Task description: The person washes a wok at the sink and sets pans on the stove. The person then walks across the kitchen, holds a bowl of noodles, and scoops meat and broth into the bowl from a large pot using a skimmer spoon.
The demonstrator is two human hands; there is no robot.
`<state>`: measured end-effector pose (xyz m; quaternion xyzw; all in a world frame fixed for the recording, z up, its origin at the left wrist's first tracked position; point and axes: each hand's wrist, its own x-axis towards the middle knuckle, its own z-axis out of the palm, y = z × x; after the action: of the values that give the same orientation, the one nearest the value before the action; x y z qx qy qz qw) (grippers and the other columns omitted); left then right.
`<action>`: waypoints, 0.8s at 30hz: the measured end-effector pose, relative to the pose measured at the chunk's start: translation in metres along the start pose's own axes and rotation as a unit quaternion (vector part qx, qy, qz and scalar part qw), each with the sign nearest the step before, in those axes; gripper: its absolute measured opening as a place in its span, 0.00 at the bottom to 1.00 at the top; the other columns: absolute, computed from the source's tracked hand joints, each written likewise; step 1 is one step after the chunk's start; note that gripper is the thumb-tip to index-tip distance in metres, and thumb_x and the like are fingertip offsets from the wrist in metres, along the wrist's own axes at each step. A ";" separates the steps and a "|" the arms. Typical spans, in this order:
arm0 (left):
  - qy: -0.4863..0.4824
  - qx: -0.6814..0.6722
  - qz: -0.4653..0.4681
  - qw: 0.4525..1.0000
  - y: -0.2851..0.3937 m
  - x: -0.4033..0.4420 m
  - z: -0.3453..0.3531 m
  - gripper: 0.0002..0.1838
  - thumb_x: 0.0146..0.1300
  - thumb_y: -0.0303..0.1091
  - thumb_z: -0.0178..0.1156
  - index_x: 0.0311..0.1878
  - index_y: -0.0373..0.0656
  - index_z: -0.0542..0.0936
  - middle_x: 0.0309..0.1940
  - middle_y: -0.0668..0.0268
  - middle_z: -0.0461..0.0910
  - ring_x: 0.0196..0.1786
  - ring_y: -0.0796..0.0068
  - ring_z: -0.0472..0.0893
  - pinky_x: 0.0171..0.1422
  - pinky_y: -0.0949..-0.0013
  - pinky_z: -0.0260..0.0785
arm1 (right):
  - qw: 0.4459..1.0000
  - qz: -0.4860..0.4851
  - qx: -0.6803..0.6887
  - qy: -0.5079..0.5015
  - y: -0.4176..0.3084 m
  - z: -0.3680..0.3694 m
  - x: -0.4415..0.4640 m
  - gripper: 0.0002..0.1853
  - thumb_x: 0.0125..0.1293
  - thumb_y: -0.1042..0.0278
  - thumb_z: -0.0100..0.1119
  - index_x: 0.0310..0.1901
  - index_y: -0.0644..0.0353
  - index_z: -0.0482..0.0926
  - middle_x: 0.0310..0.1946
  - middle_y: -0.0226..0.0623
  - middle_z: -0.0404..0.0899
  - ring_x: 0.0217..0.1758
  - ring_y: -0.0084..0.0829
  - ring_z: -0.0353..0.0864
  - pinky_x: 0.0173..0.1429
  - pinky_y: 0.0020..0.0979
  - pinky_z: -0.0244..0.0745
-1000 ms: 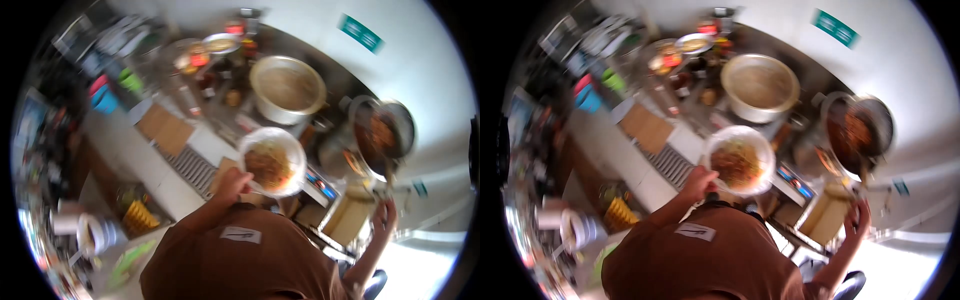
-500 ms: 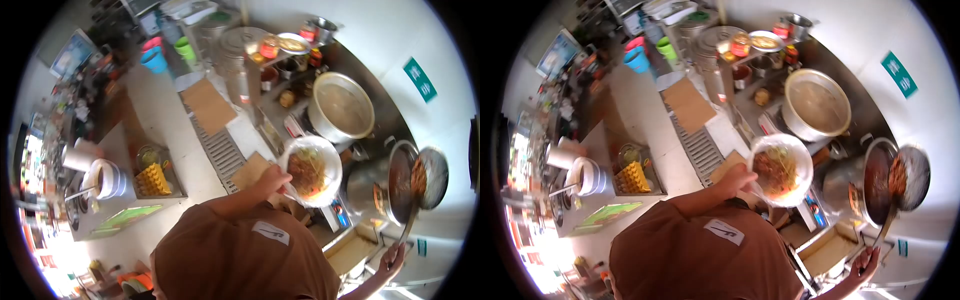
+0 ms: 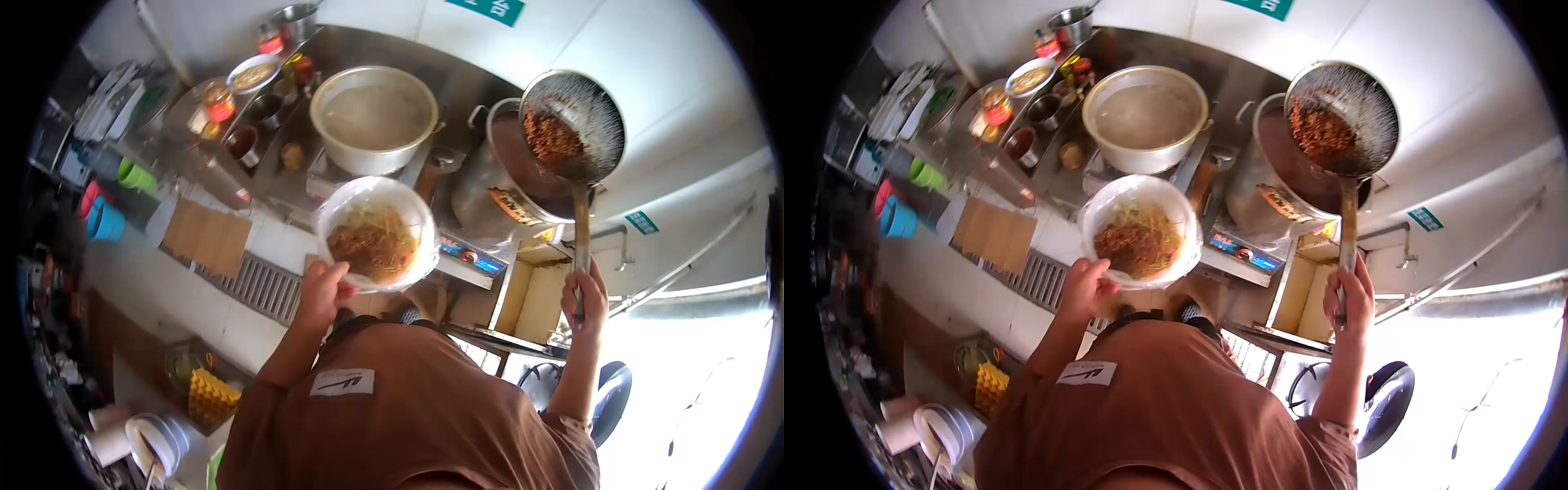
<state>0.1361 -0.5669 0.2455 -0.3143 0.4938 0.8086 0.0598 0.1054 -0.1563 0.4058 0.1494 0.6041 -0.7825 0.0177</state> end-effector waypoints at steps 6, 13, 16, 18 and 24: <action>-0.052 -0.007 -0.014 0.999 0.014 0.003 0.013 0.14 0.61 0.36 0.59 0.42 0.37 0.69 0.33 0.59 0.77 0.27 0.72 0.79 0.29 0.74 0.75 | 0.971 -0.071 -0.211 -0.083 0.042 0.021 -0.058 0.30 0.66 0.76 0.45 0.69 0.67 0.51 0.17 0.29 0.67 0.10 0.15 0.62 0.11 0.18 0.58; -0.047 -0.032 -0.033 0.998 0.017 0.020 0.020 0.16 0.60 0.34 0.59 0.45 0.35 0.68 0.35 0.57 0.77 0.26 0.73 0.79 0.27 0.75 0.75 | 0.886 -0.098 -0.431 -0.141 0.127 0.009 -0.086 0.35 0.59 0.82 0.53 0.69 0.61 0.56 0.28 0.32 0.75 0.25 0.20 0.72 0.31 0.22 0.70; -0.045 -0.041 -0.040 0.997 0.027 0.017 0.024 0.15 0.60 0.33 0.59 0.45 0.36 0.68 0.36 0.57 0.77 0.26 0.73 0.79 0.27 0.75 0.76 | 0.829 -0.233 -0.487 -0.146 0.124 0.015 -0.084 0.36 0.58 0.83 0.54 0.69 0.61 0.56 0.27 0.32 0.73 0.27 0.21 0.72 0.32 0.22 0.69; -0.037 -0.042 -0.034 0.998 0.026 0.016 0.025 0.15 0.60 0.34 0.59 0.45 0.36 0.69 0.36 0.58 0.77 0.26 0.73 0.79 0.28 0.75 0.76 | 0.831 -0.245 -0.479 -0.139 0.126 0.014 -0.078 0.35 0.59 0.82 0.53 0.70 0.61 0.55 0.26 0.31 0.72 0.25 0.20 0.71 0.30 0.22 0.69; -0.072 -0.031 -0.009 0.997 0.029 0.014 0.020 0.16 0.59 0.37 0.60 0.44 0.39 0.69 0.34 0.59 0.79 0.30 0.72 0.81 0.33 0.73 0.77 | 0.950 0.001 -0.285 -0.126 0.103 0.033 -0.076 0.34 0.61 0.82 0.46 0.71 0.60 0.53 0.20 0.26 0.67 0.16 0.15 0.64 0.18 0.20 0.63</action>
<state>0.1041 -0.5674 0.2656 -0.2611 0.4597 0.8438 0.0928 0.1922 -0.2273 0.3364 0.0389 0.7944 -0.5905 0.1367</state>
